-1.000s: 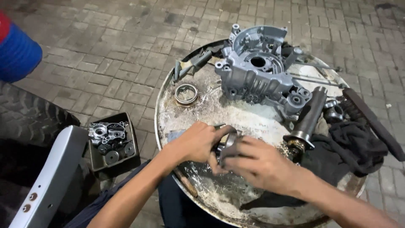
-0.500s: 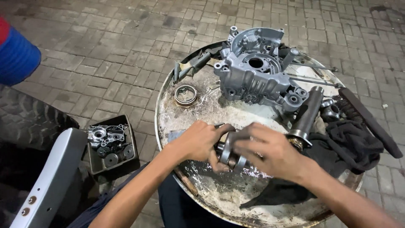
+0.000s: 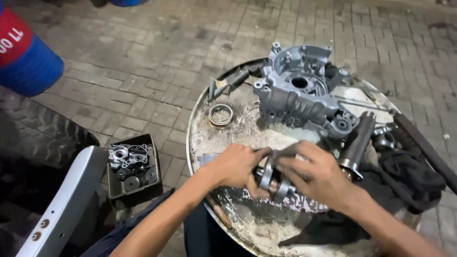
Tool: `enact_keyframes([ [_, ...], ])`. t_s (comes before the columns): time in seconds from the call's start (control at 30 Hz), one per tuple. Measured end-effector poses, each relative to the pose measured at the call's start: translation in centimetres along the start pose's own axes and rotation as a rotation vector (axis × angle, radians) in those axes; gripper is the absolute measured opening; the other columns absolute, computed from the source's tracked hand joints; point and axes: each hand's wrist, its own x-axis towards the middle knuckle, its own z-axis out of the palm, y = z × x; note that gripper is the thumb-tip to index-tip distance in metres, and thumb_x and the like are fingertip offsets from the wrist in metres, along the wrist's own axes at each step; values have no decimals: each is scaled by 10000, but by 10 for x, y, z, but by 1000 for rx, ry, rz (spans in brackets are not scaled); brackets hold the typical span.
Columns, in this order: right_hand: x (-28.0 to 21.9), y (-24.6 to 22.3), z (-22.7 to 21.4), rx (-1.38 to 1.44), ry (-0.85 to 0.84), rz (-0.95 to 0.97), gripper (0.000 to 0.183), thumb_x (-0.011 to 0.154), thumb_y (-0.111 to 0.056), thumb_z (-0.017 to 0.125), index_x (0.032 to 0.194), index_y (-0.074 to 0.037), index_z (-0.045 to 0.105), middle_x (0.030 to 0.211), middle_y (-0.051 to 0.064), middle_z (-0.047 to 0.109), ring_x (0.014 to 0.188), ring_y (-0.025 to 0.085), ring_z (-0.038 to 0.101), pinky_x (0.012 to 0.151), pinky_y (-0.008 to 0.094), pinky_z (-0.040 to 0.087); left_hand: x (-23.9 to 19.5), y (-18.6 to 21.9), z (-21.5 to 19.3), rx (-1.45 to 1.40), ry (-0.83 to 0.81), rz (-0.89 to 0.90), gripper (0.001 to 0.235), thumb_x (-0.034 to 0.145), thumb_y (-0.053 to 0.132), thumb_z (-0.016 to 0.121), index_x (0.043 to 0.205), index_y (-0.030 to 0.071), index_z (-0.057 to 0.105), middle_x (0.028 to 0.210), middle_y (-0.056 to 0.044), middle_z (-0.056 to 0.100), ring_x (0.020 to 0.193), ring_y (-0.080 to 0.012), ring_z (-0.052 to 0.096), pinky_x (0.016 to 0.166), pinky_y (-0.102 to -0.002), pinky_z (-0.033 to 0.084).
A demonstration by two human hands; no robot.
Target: The person cleans a cylindrical metal engine part by hand using a small abrasive pad. They rotate the part to scrub different sections, then wipe it with a cloth. The person also handles a small metal pin and a piece of sandpaper on the work surface.
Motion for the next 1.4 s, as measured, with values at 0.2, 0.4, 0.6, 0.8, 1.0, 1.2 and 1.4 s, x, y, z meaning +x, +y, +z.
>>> enact_keyframes([
  [0.2,11,-22,8,245,-34,-151,89,849,57,684,888,-20,703,905,103,709,767,180,698,654,157,658,0,-3,0,-5,-1,-42,1162,557,790,572,1397,6,394,652,29,475,517,-78,378,430,-195,367],
  [0.4,6,-12,3,141,5,-153,168,816,93,639,846,-65,688,879,85,721,739,166,723,585,138,669,1,-6,3,13,-3,-20,1205,492,795,511,1421,36,397,612,103,353,526,-91,187,457,-237,231],
  [0.6,6,18,19,86,51,56,95,799,-41,759,893,-40,744,869,149,722,747,329,706,635,428,579,8,-17,19,46,13,-34,1423,431,1002,268,1435,12,465,644,-60,644,679,-224,654,684,-324,538],
  [0.8,-6,-22,20,224,-49,10,73,801,-88,770,874,-86,767,854,136,731,729,287,711,625,387,601,-5,1,-2,36,-33,-50,1417,383,974,219,1446,64,444,686,-69,659,708,-223,634,732,-314,530],
  [1.0,7,14,8,113,17,81,92,807,-68,769,892,-47,743,861,135,711,738,333,691,642,434,576,3,-9,4,97,-84,-53,1421,449,967,337,1500,12,393,650,-48,592,667,-182,557,719,-311,506],
  [1.2,15,7,11,79,9,63,112,819,-102,774,913,-52,741,833,147,678,727,345,678,624,445,560,3,-12,12,48,41,-27,1388,436,969,400,1438,10,460,609,-113,617,652,-271,655,655,-366,528],
  [1.4,23,-30,1,199,-55,-33,69,874,-99,717,934,-89,749,819,87,638,715,288,659,630,371,590,-3,-1,-9,57,-70,-73,1382,461,976,316,1404,-20,486,626,-46,610,659,-204,595,724,-314,516],
])
